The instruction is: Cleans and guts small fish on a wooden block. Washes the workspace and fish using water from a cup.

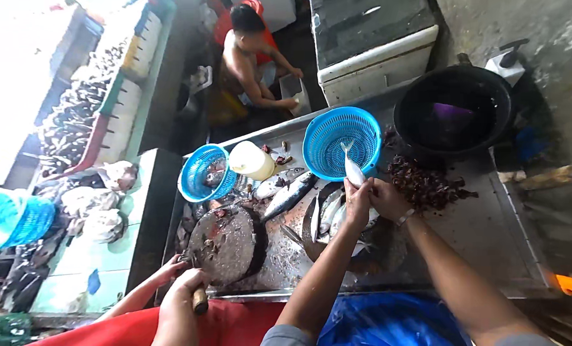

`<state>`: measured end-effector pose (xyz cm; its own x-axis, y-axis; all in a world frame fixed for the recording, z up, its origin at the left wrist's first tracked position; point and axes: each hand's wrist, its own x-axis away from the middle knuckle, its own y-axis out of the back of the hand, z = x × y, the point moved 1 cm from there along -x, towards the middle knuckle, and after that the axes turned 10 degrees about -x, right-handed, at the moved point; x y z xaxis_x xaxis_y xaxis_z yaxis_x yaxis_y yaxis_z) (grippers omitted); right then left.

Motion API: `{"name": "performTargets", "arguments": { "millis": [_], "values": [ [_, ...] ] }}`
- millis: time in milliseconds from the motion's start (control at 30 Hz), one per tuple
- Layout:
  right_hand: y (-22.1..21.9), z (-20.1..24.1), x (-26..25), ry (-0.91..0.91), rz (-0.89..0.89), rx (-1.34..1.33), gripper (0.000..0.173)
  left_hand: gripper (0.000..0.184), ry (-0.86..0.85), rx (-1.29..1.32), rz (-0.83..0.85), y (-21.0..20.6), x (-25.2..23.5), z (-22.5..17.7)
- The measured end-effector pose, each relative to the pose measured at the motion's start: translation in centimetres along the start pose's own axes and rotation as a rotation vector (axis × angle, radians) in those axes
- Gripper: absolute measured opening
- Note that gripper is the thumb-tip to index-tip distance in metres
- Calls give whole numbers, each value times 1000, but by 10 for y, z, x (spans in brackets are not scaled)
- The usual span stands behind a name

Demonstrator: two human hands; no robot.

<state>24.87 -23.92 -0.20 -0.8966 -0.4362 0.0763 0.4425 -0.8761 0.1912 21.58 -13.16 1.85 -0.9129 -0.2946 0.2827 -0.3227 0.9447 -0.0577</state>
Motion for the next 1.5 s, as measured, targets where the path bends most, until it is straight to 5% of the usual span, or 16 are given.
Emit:
{"name": "performTargets", "arguments": {
  "millis": [133, 333, 500, 667, 800, 900, 1133, 1233, 1333, 1433, 1500],
  "values": [
    [-7, 0, -3, -11, -30, 168, 30, 60, -21, -68, -33, 1, -4, 5],
    [3, 11, -15, 80, 24, 422, 18, 53, -183, -338, -89, 2, -11, 6],
    [26, 14, -16, -127, 216, 48, 24, 49, -36, -339, 152, 13, -16, -6],
    [25, 20, -14, -171, 169, 451, 19, 50, -22, -407, 150, 10, -22, 6],
    [35, 4, -7, -206, 197, -164, 26, 47, 21, -310, 212, 8, -30, -1],
    [28, -10, 0, -155, 33, -613, 24, 39, 34, -145, 102, -11, -33, -16],
    [29, -5, 12, -19, -406, -895, 24, 43, 36, 0, -221, -17, -62, -17],
    [64, 4, 31, 126, -419, -780, 22, 51, 24, -151, -233, 23, -81, -20],
    [107, 13, 60, 109, -463, -356, 21, 55, -39, -348, -151, 64, -95, -21],
    [142, 0, 77, -406, -344, 484, 29, 57, -28, -536, -73, 89, -94, -36],
    [141, -16, 76, -644, -184, 542, 50, 53, -7, -591, -26, 91, -87, -49]
  ]
}}
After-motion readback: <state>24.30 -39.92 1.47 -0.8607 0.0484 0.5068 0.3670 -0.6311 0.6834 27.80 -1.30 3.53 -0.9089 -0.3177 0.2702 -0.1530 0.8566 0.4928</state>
